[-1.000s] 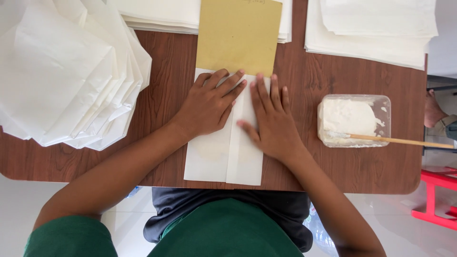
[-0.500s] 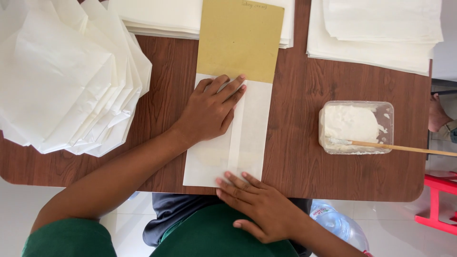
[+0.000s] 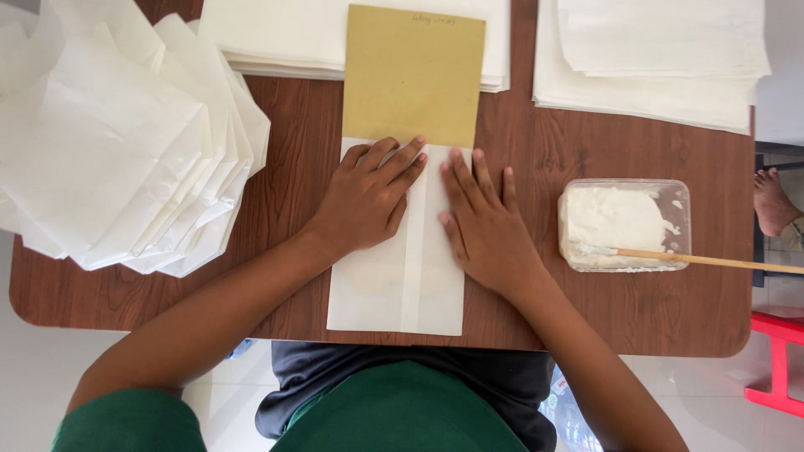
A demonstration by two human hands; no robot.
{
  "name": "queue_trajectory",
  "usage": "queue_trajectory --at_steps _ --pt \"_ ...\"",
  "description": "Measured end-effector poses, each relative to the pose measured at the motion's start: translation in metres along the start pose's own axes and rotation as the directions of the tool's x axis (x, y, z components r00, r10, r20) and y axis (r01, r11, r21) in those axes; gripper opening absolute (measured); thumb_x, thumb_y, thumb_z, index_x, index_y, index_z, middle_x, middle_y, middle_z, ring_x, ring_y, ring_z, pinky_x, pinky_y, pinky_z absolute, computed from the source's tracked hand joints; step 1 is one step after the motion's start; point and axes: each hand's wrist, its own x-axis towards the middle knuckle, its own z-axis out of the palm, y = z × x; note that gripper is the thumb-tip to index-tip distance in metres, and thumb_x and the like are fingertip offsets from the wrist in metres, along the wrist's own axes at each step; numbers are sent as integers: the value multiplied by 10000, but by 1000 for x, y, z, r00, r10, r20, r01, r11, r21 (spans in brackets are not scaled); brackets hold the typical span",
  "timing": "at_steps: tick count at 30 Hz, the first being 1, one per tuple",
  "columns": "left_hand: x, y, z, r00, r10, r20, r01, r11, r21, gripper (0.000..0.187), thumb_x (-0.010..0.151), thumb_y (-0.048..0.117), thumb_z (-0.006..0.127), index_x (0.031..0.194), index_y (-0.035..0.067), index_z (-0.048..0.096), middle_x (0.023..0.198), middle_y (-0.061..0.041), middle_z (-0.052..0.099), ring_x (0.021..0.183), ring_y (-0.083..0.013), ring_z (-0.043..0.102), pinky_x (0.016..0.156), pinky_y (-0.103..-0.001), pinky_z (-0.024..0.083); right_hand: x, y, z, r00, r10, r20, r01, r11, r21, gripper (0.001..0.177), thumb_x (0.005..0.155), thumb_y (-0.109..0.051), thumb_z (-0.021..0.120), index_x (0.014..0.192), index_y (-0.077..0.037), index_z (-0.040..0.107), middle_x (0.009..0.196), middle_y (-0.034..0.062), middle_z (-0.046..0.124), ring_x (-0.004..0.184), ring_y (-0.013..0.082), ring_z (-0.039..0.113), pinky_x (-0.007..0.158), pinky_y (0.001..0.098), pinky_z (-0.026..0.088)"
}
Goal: Manually assembling bags by folding sheets and applying glue with a brush.
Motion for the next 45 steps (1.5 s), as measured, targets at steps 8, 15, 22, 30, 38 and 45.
queue_trajectory --at_steps 8,15,22,30,38,45 --pt "1 -1 3 1000 -10 1 10 1000 0 431 901 137 592 1320 91 683 1519 -33 557 1235 -263 558 985 -429 476 -67 -52 -6 925 -356 137 375 913 -162 656 1089 -438 159 1639 -84 98 1725 126 51 1603 293 -11 1304 521 -61" --pt "0 -2 5 1000 17 -25 -18 999 -30 427 896 99 606 1311 48 688 1518 -74 562 1232 -275 568 994 -429 487 -73 -55 -48 824 -542 164 350 716 604 559 1091 -374 414 1521 -20 458 1646 152 363 1548 365 246 1227 600 83" --pt "3 2 -3 994 -36 105 48 992 -116 384 948 75 582 1313 67 700 1406 -110 643 1303 -303 546 1034 -486 469 -5 -2 -36 996 -63 -66 78 962 263 439 986 -299 609 1349 -51 615 1432 168 567 1374 402 484 1157 558 376" --pt "-3 2 2 998 -54 27 56 994 -99 376 938 66 564 1284 71 710 1367 -108 658 1255 -302 576 1005 -484 491 -25 -28 -2 990 -89 109 89 996 0 671 1080 -474 313 1653 -132 244 1732 95 157 1554 463 56 1226 594 22" --pt "-4 -1 11 999 -38 24 38 999 -5 599 859 55 562 1458 81 549 1560 -146 495 1165 -295 631 994 -403 519 -71 -66 -21 894 -446 -39 446 877 178 498 1040 -413 583 1473 -175 517 1623 105 403 1533 359 303 1220 646 175" --pt "-6 -1 11 998 -44 53 44 999 3 613 871 41 552 1479 53 476 1558 -147 495 1212 -295 624 1041 -402 511 -87 -61 -21 903 -357 -238 392 912 121 324 968 -419 727 1084 -119 692 1138 93 657 990 274 643 862 443 529"
